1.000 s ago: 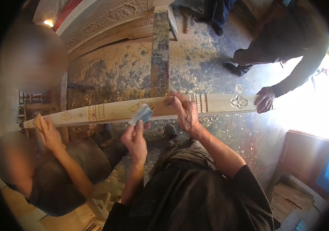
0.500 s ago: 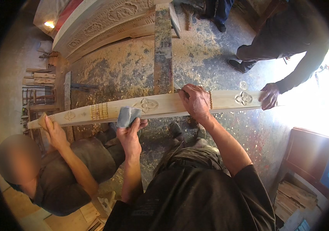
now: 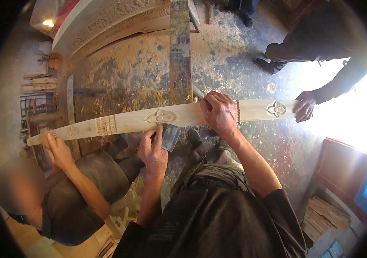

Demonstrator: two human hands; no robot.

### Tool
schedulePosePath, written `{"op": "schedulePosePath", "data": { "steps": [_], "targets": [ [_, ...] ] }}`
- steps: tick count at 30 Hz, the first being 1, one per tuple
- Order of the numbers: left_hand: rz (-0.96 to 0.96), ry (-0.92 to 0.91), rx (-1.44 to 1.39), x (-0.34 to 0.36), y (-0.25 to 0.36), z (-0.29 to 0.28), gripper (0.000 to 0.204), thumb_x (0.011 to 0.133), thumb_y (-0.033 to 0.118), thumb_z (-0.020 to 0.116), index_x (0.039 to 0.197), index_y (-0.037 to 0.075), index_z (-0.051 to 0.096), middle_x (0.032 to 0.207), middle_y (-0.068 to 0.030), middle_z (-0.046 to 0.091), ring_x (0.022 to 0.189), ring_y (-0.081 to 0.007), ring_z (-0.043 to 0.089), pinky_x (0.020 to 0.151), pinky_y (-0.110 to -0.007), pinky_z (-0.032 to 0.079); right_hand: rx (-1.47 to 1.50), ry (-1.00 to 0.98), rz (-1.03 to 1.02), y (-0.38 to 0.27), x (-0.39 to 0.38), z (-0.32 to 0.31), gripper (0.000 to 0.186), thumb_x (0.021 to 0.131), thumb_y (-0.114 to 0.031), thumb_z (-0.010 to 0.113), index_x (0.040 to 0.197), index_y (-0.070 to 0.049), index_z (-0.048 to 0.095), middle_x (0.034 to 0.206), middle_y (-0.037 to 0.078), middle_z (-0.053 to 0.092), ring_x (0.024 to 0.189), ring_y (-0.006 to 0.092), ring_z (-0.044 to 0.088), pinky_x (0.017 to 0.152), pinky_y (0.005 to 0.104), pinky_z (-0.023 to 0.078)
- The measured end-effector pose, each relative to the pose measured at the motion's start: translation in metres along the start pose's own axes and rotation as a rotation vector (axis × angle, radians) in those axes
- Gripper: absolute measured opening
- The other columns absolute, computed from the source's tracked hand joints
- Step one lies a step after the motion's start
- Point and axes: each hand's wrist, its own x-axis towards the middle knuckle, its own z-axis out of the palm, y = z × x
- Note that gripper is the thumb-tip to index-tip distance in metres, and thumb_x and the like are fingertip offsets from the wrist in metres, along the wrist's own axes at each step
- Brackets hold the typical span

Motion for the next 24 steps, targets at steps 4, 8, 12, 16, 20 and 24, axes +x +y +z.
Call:
{"op": "schedulePosePath", "data": {
  "steps": [4,8,12,16,20,24],
  "targets": [
    [0.001,-0.102,0.136,0.005,0.001,-0.008,0.08,0.079,-0.006,0.075,0.156,0.015,0.072,0.096,-0.009,0.062,0.083,-0.0325,0.069,0.074,-0.048,0.059,0.003,0.025,0.01,0.0,0.0,0.002,0.016,0.098,-0.02,0.082,0.093,-0.005,0.077,0.101,0.01,0.081,0.093,0.0343,0.078,0.087,0.0462,0.059],
    [-0.026,-0.191,0.096,0.0,-0.002,-0.01,0.091,0.077,-0.005,0.075,0.165,0.016,0.064,0.088,-0.0076,0.06,0.074,-0.0306,0.066,0.067,-0.047,0.056,-0.006,0.0,0.024,0.0,0.001,0.002,0.016,0.098,-0.02,0.082,0.094,-0.005,0.077,0.102,0.01,0.081,0.093,0.0342,0.078,0.088,0.046,0.059],
    [-0.015,-0.239,0.109,0.005,0.005,-0.022,0.098,0.076,-0.004,0.076,0.17,0.015,0.057,0.086,-0.0076,0.059,0.072,-0.0304,0.066,0.065,-0.046,0.055,-0.003,0.016,0.015,0.002,0.001,0.003,0.015,0.098,-0.018,0.082,0.094,-0.005,0.076,0.104,0.011,0.08,0.095,0.0342,0.077,0.088,0.0467,0.059],
    [-0.086,-0.272,0.087,0.013,0.015,-0.029,0.084,0.08,-0.008,0.07,0.161,0.012,0.068,0.087,-0.0125,0.064,0.071,-0.0366,0.068,0.064,-0.051,0.054,-0.006,-0.016,0.005,0.001,0.002,0.0,0.014,0.097,-0.017,0.081,0.094,-0.005,0.075,0.104,0.011,0.08,0.096,0.0342,0.077,0.087,0.0465,0.059],
    [-0.071,-0.29,0.053,0.016,0.01,-0.028,0.095,0.074,-0.003,0.077,0.167,0.012,0.061,0.086,-0.0108,0.059,0.071,-0.034,0.065,0.064,-0.048,0.054,0.003,-0.005,-0.002,-0.001,0.004,-0.002,0.013,0.096,-0.015,0.081,0.093,-0.005,0.074,0.104,0.01,0.08,0.095,0.0341,0.077,0.087,0.0462,0.059],
    [-0.055,-0.284,0.01,0.019,0.007,-0.029,0.093,0.073,-0.003,0.076,0.164,0.01,0.064,0.087,-0.0115,0.062,0.072,-0.0349,0.066,0.065,-0.048,0.054,0.015,0.002,-0.003,0.001,0.004,-0.002,0.012,0.095,-0.014,0.082,0.093,-0.005,0.074,0.103,0.01,0.08,0.095,0.0338,0.077,0.088,0.0462,0.059]
  ]
}}
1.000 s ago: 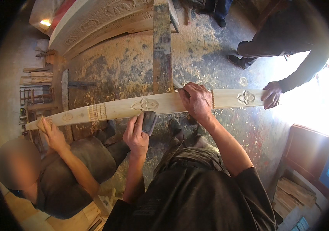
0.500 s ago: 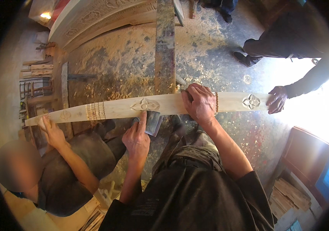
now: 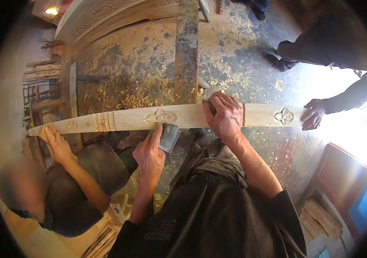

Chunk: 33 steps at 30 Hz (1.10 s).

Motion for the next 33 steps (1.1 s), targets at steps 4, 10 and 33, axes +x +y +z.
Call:
{"op": "schedulePosePath", "data": {
  "steps": [4,10,33],
  "targets": [
    [-0.025,-0.037,0.011,-0.009,-0.002,-0.001,0.092,0.071,-0.003,0.076,0.162,0.009,0.065,0.089,-0.0116,0.064,0.073,-0.0349,0.068,0.065,-0.047,0.055,-0.004,0.025,-0.015,0.0,0.0,0.002,0.012,0.095,-0.014,0.083,0.093,-0.005,0.075,0.104,0.011,0.081,0.095,0.0336,0.078,0.088,0.0458,0.059],
    [-0.022,-0.018,0.025,0.007,0.002,0.001,0.093,0.071,-0.002,0.076,0.162,0.009,0.065,0.087,-0.0106,0.062,0.072,-0.0341,0.067,0.064,-0.048,0.055,-0.016,-0.05,0.039,-0.001,0.0,0.0,0.012,0.095,-0.015,0.083,0.095,-0.005,0.076,0.106,0.011,0.082,0.093,0.0343,0.078,0.087,0.046,0.059],
    [0.001,-0.053,-0.124,0.005,-0.021,-0.008,0.094,0.067,-0.01,0.073,0.157,0.017,0.071,0.094,-0.0116,0.072,0.076,-0.0371,0.07,0.069,-0.048,0.057,-0.019,-0.015,0.016,-0.001,0.004,0.002,0.01,0.095,-0.014,0.083,0.093,-0.007,0.075,0.102,0.01,0.081,0.089,0.0338,0.077,0.085,0.0453,0.06]
  ]
}}
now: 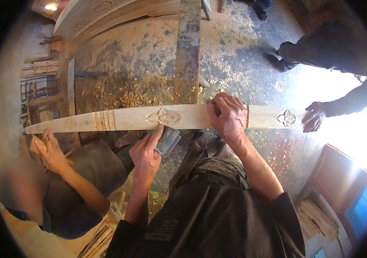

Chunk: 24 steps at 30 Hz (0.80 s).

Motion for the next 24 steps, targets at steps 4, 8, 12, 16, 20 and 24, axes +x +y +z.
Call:
{"op": "schedulePosePath", "data": {
  "steps": [4,8,12,16,20,24],
  "targets": [
    [0.009,0.036,-0.054,0.004,0.002,0.006,0.091,0.068,-0.012,0.072,0.155,0.016,0.073,0.097,-0.0122,0.074,0.08,-0.0381,0.072,0.071,-0.048,0.059,0.005,0.008,-0.001,-0.001,-0.004,0.0,0.011,0.095,-0.014,0.083,0.093,-0.007,0.075,0.101,0.01,0.081,0.089,0.0337,0.077,0.085,0.0454,0.06],
    [0.022,0.01,-0.067,0.005,-0.003,-0.003,0.089,0.068,-0.013,0.07,0.152,0.015,0.075,0.097,-0.013,0.074,0.081,-0.0393,0.072,0.073,-0.048,0.06,0.013,-0.015,-0.005,0.002,-0.001,-0.001,0.011,0.095,-0.014,0.083,0.094,-0.006,0.075,0.102,0.01,0.081,0.089,0.0341,0.077,0.085,0.0453,0.06],
    [0.068,0.045,-0.128,0.01,-0.008,0.002,0.091,0.067,-0.013,0.07,0.153,0.016,0.074,0.094,-0.0137,0.071,0.08,-0.0396,0.071,0.071,-0.049,0.058,0.006,-0.011,-0.009,0.0,-0.003,0.0,0.011,0.095,-0.014,0.083,0.094,-0.006,0.075,0.103,0.011,0.081,0.09,0.0345,0.077,0.085,0.0454,0.06],
    [0.022,-0.047,-0.06,0.001,-0.009,-0.006,0.091,0.068,-0.012,0.071,0.154,0.016,0.074,0.097,-0.0146,0.073,0.083,-0.0397,0.073,0.074,-0.049,0.059,0.024,-0.008,0.006,0.001,-0.003,0.0,0.011,0.094,-0.014,0.083,0.094,-0.006,0.075,0.103,0.011,0.081,0.091,0.0346,0.077,0.085,0.0457,0.06],
    [0.037,-0.025,-0.112,0.005,-0.009,-0.005,0.089,0.069,-0.014,0.069,0.153,0.014,0.075,0.1,-0.0168,0.075,0.085,-0.0405,0.074,0.076,-0.048,0.06,0.009,-0.023,-0.001,-0.001,-0.001,-0.001,0.012,0.093,-0.014,0.084,0.093,-0.007,0.075,0.104,0.01,0.081,0.092,0.0339,0.078,0.086,0.0455,0.06],
    [0.079,0.025,-0.135,0.012,-0.008,-0.002,0.089,0.069,-0.015,0.069,0.153,0.013,0.075,0.102,-0.0169,0.076,0.087,-0.0403,0.075,0.077,-0.048,0.061,0.016,-0.026,0.006,-0.001,-0.002,-0.002,0.012,0.093,-0.013,0.085,0.094,-0.007,0.075,0.104,0.01,0.082,0.093,0.0333,0.078,0.086,0.0453,0.06]
  ]
}}
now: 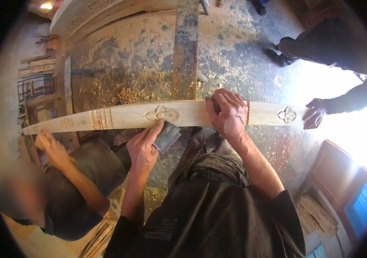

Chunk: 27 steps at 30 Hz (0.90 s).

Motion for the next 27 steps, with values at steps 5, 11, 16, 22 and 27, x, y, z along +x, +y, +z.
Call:
{"op": "schedulePosePath", "data": {
  "steps": [5,11,16,22,27],
  "targets": [
    [-0.047,-0.081,0.039,-0.006,0.001,-0.007,0.089,0.07,-0.014,0.069,0.154,0.013,0.074,0.104,-0.0173,0.077,0.089,-0.0409,0.075,0.079,-0.048,0.061,-0.002,-0.01,-0.006,0.001,-0.001,0.0,0.011,0.093,-0.013,0.085,0.095,-0.006,0.076,0.105,0.01,0.082,0.095,0.0328,0.079,0.087,0.0449,0.061],
    [-0.03,-0.036,0.027,0.001,0.005,-0.008,0.085,0.071,-0.016,0.065,0.15,0.013,0.078,0.098,-0.02,0.074,0.081,-0.0427,0.071,0.075,-0.048,0.06,-0.015,-0.006,0.001,0.001,0.001,0.0,0.011,0.093,-0.013,0.084,0.097,-0.006,0.076,0.106,0.01,0.083,0.096,0.0326,0.08,0.089,0.0447,0.061],
    [0.023,0.032,-0.002,0.005,0.001,0.002,0.086,0.071,-0.016,0.066,0.151,0.014,0.077,0.099,-0.0193,0.074,0.083,-0.042,0.072,0.074,-0.048,0.059,-0.038,-0.066,0.042,-0.001,0.001,-0.003,0.011,0.093,-0.013,0.084,0.096,-0.006,0.076,0.105,0.011,0.082,0.095,0.0331,0.079,0.089,0.0448,0.061],
    [-0.003,0.0,0.034,-0.001,0.001,-0.001,0.086,0.073,-0.016,0.067,0.154,0.015,0.075,0.099,-0.0171,0.076,0.085,-0.0411,0.074,0.077,-0.048,0.06,-0.021,-0.037,0.012,0.001,0.001,-0.002,0.011,0.094,-0.014,0.083,0.096,-0.006,0.076,0.104,0.01,0.081,0.094,0.0337,0.079,0.088,0.045,0.061],
    [-0.027,-0.056,0.056,-0.004,0.002,-0.005,0.086,0.074,-0.016,0.067,0.153,0.015,0.075,0.099,-0.0169,0.076,0.084,-0.041,0.074,0.077,-0.048,0.06,0.0,-0.007,0.023,0.002,-0.001,0.001,0.011,0.094,-0.014,0.083,0.096,-0.006,0.076,0.104,0.01,0.081,0.095,0.0331,0.079,0.089,0.0446,0.061]
  ]
}}
